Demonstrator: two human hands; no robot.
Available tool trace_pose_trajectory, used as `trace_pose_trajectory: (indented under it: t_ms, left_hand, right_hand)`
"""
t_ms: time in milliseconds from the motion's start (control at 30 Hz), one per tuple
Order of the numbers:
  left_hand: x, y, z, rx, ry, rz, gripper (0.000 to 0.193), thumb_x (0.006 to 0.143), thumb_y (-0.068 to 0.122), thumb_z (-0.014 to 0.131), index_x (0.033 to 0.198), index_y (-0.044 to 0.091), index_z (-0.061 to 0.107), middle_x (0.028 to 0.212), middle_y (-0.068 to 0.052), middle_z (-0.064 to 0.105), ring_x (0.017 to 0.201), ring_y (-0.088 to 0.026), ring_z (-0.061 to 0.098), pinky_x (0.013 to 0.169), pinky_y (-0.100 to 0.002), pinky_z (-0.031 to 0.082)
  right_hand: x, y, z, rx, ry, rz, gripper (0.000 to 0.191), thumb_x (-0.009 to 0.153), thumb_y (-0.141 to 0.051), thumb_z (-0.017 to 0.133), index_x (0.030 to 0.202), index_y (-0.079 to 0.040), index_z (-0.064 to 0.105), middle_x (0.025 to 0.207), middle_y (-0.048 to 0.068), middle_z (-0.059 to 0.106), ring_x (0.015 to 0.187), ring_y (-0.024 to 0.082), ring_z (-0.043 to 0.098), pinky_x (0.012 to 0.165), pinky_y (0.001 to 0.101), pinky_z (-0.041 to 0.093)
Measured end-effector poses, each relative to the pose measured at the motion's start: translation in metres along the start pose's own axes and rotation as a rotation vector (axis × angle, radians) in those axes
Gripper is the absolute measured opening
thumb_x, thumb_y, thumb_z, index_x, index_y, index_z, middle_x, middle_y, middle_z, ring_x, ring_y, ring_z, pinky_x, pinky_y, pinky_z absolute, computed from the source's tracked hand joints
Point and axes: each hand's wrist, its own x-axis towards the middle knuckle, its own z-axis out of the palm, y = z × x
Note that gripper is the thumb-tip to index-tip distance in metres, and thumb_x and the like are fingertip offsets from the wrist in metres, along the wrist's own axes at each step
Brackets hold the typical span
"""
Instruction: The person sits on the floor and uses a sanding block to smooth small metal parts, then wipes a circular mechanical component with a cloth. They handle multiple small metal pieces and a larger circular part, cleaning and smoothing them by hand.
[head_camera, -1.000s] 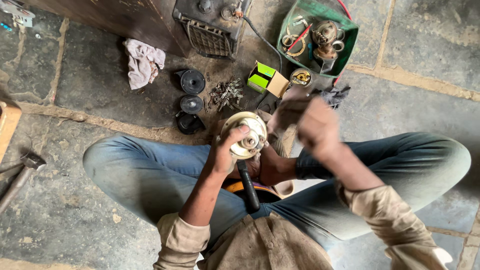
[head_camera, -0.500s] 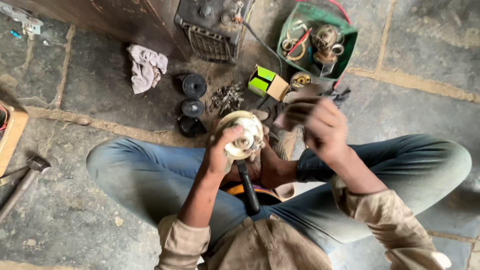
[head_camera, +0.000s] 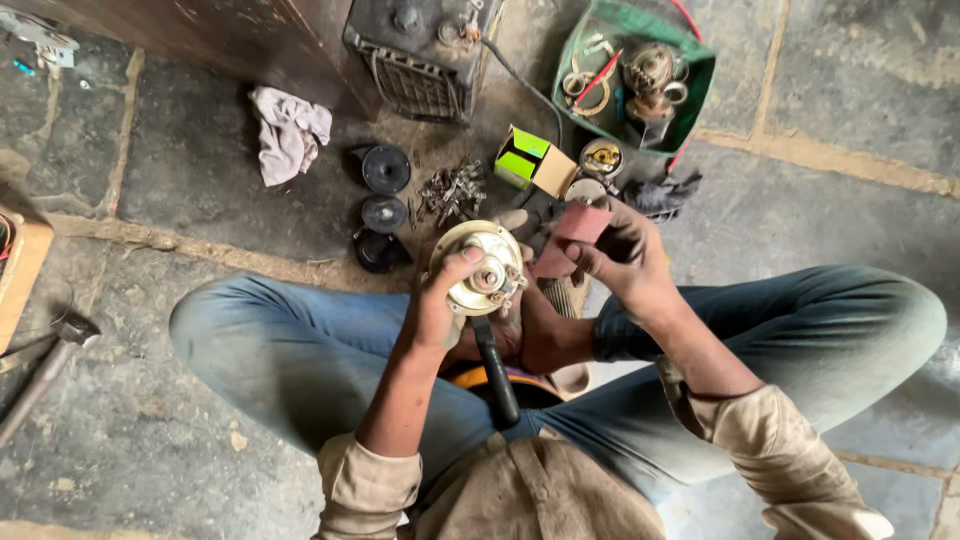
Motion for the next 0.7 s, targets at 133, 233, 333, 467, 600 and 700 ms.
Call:
trace_pose_trajectory:
  t_ms: [133,233,333,467,600,700]
  left_hand:
    - [-0.002,-0.003,0.005,0.016,-0.006,-0.026,0.064,0.098,0.029,0.057,0.146,-0.012,0.053,0.115,-0.026,0.071,0.096,-0.026,0.073,0.083,-0.032,0.06]
    - [0.0,-0.004,0.006,-0.022,0.008,-0.049,0.067,0.097,0.031,0.057,0.15,-0.008,0.049,0.112,-0.025,0.071,0.094,-0.024,0.072,0.083,-0.034,0.061]
    - [0.002,-0.002,0.004,-0.042,0.022,-0.064,0.069,0.096,0.033,0.057,0.151,-0.007,0.048,0.11,-0.023,0.072,0.089,-0.024,0.072,0.07,-0.034,0.058]
    - [0.001,-0.003,0.002,-0.031,0.02,-0.061,0.068,0.095,0.034,0.058,0.148,-0.009,0.05,0.108,-0.023,0.072,0.088,-0.026,0.073,0.075,-0.034,0.059]
    - [0.001,-0.012,-0.001,-0.034,0.022,-0.04,0.065,0.096,0.032,0.06,0.145,-0.009,0.054,0.107,-0.022,0.071,0.093,-0.025,0.073,0.085,-0.035,0.061]
    - [-0.002,-0.02,-0.005,-0.035,0.132,-0.066,0.058,0.095,0.03,0.063,0.134,-0.011,0.057,0.107,-0.021,0.071,0.093,-0.024,0.073,0.083,-0.036,0.062]
  right_hand:
    - [-0.001,0.0,0.005,0.368,0.045,0.039,0.033,0.097,-0.007,0.075,0.126,0.003,0.063,0.118,0.01,0.073,0.1,0.016,0.069,0.084,0.0319,0.057]
    - [-0.001,-0.004,0.004,0.455,0.047,0.09,0.044,0.094,-0.008,0.078,0.133,0.002,0.059,0.123,0.011,0.07,0.112,0.019,0.069,0.101,0.0349,0.057]
    - [-0.002,-0.006,0.005,0.472,0.006,0.097,0.048,0.093,-0.01,0.077,0.135,0.002,0.058,0.127,0.014,0.069,0.115,0.022,0.07,0.103,0.0378,0.058]
    - [-0.003,-0.006,0.009,0.406,-0.039,0.069,0.039,0.094,-0.008,0.076,0.129,0.003,0.062,0.129,0.016,0.07,0.11,0.023,0.071,0.094,0.0379,0.06]
    - [-0.001,-0.011,0.011,0.186,-0.061,0.048,0.032,0.094,-0.004,0.072,0.125,0.002,0.067,0.12,0.016,0.073,0.102,0.021,0.073,0.088,0.0326,0.061]
    - [-0.001,-0.022,0.015,-0.145,-0.072,-0.184,0.017,0.1,0.001,0.07,0.116,0.002,0.067,0.121,0.011,0.064,0.103,0.017,0.071,0.09,0.0296,0.062]
